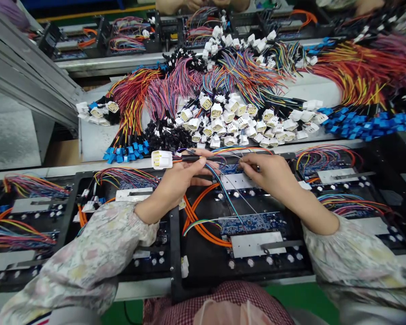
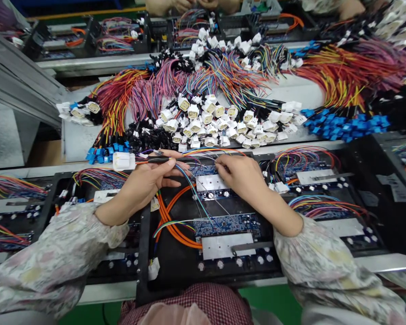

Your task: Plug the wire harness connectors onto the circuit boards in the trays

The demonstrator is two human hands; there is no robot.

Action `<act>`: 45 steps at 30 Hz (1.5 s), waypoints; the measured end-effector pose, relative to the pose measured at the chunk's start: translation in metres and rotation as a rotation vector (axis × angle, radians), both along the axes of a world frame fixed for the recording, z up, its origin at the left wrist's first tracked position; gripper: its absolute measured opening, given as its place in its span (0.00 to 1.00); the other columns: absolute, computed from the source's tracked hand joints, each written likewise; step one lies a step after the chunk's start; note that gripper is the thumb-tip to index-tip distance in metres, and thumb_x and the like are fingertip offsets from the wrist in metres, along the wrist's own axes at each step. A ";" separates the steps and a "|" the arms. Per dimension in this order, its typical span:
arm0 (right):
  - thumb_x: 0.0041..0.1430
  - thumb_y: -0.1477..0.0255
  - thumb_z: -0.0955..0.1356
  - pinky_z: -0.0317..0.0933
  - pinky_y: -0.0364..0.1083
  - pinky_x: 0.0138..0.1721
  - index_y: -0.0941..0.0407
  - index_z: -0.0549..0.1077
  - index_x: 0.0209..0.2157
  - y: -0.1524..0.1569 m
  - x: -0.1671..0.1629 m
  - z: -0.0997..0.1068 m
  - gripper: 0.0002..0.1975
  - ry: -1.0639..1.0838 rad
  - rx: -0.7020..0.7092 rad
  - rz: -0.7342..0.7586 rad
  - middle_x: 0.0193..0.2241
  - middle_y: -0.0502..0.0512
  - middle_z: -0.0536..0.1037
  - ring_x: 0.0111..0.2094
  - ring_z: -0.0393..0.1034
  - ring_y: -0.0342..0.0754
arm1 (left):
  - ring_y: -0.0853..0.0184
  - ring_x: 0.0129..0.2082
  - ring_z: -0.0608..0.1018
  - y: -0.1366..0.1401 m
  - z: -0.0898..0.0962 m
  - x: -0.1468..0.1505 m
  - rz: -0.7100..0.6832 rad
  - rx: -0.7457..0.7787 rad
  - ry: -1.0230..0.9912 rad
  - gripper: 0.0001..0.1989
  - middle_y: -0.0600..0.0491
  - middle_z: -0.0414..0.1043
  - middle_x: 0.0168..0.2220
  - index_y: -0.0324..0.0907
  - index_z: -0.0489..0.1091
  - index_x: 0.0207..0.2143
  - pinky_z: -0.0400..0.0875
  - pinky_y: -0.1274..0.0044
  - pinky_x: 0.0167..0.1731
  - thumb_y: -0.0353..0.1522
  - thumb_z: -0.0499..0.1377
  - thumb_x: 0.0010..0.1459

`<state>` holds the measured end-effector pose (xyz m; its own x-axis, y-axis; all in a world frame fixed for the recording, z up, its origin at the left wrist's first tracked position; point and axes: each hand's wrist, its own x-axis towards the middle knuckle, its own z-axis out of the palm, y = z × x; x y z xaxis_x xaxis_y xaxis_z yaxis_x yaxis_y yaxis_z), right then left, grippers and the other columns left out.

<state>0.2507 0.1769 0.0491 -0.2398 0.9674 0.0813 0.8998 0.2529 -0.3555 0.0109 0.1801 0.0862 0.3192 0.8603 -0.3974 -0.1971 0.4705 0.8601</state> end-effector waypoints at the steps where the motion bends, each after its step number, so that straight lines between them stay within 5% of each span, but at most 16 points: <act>1: 0.63 0.66 0.62 0.58 0.48 0.33 0.53 0.79 0.38 0.000 0.000 0.000 0.14 0.002 -0.004 0.004 0.30 0.54 0.82 0.30 0.74 0.50 | 0.66 0.36 0.82 0.000 0.000 0.000 0.001 0.001 -0.004 0.05 0.49 0.80 0.36 0.39 0.73 0.41 0.77 0.80 0.28 0.29 0.57 0.64; 10: 0.63 0.65 0.62 0.57 0.48 0.32 0.51 0.81 0.37 0.005 -0.001 0.008 0.15 -0.080 -0.061 0.006 0.30 0.55 0.82 0.30 0.74 0.51 | 0.68 0.35 0.82 0.000 0.002 0.003 0.021 0.034 0.045 0.06 0.49 0.81 0.37 0.39 0.73 0.42 0.76 0.82 0.27 0.29 0.58 0.64; 16: 0.62 0.59 0.65 0.54 0.45 0.27 0.51 0.79 0.40 -0.030 -0.006 0.035 0.15 -0.009 0.056 -0.043 0.24 0.51 0.79 0.24 0.72 0.47 | 0.67 0.34 0.81 0.001 0.001 0.003 0.036 0.026 0.072 0.06 0.48 0.81 0.37 0.39 0.74 0.40 0.74 0.82 0.27 0.31 0.59 0.62; 20: 0.65 0.59 0.62 0.44 0.46 0.22 0.52 0.73 0.24 -0.049 0.001 0.043 0.19 -0.140 -0.004 0.088 0.16 0.49 0.72 0.16 0.63 0.44 | 0.69 0.34 0.80 0.002 0.000 0.003 0.040 0.023 0.012 0.06 0.49 0.80 0.39 0.40 0.74 0.40 0.74 0.82 0.26 0.31 0.60 0.61; 24: 0.66 0.56 0.61 0.48 0.46 0.24 0.54 0.75 0.28 -0.036 0.019 0.035 0.21 -0.096 0.166 -0.196 0.20 0.53 0.76 0.21 0.66 0.46 | 0.70 0.33 0.79 0.002 0.001 0.003 0.060 0.002 -0.006 0.06 0.51 0.78 0.38 0.41 0.73 0.41 0.76 0.81 0.27 0.31 0.60 0.61; 28: 0.65 0.61 0.62 0.55 0.46 0.28 0.53 0.79 0.40 -0.018 0.027 0.017 0.16 -0.055 0.030 -0.131 0.28 0.54 0.81 0.25 0.71 0.48 | 0.68 0.35 0.80 0.001 0.000 0.004 0.017 0.020 -0.011 0.07 0.51 0.79 0.37 0.41 0.73 0.42 0.75 0.82 0.27 0.32 0.60 0.62; 33: 0.63 0.62 0.62 0.54 0.46 0.27 0.53 0.80 0.37 -0.008 0.024 0.003 0.16 -0.078 -0.022 -0.144 0.22 0.52 0.78 0.23 0.69 0.48 | 0.68 0.36 0.81 0.000 -0.001 0.004 -0.009 0.030 -0.016 0.08 0.49 0.80 0.39 0.40 0.73 0.43 0.75 0.82 0.26 0.33 0.60 0.63; 45: 0.64 0.62 0.63 0.54 0.46 0.27 0.53 0.80 0.36 -0.004 0.024 0.005 0.15 -0.053 -0.047 -0.141 0.23 0.52 0.79 0.22 0.69 0.47 | 0.68 0.36 0.81 0.001 -0.005 0.003 -0.015 0.028 -0.011 0.10 0.50 0.80 0.39 0.41 0.73 0.44 0.75 0.81 0.28 0.34 0.61 0.61</act>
<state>0.2749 0.1725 0.0544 -0.1045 0.9942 0.0255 0.9431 0.1072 -0.3146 0.0137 0.1814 0.0810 0.3365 0.8662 -0.3694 -0.1993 0.4489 0.8711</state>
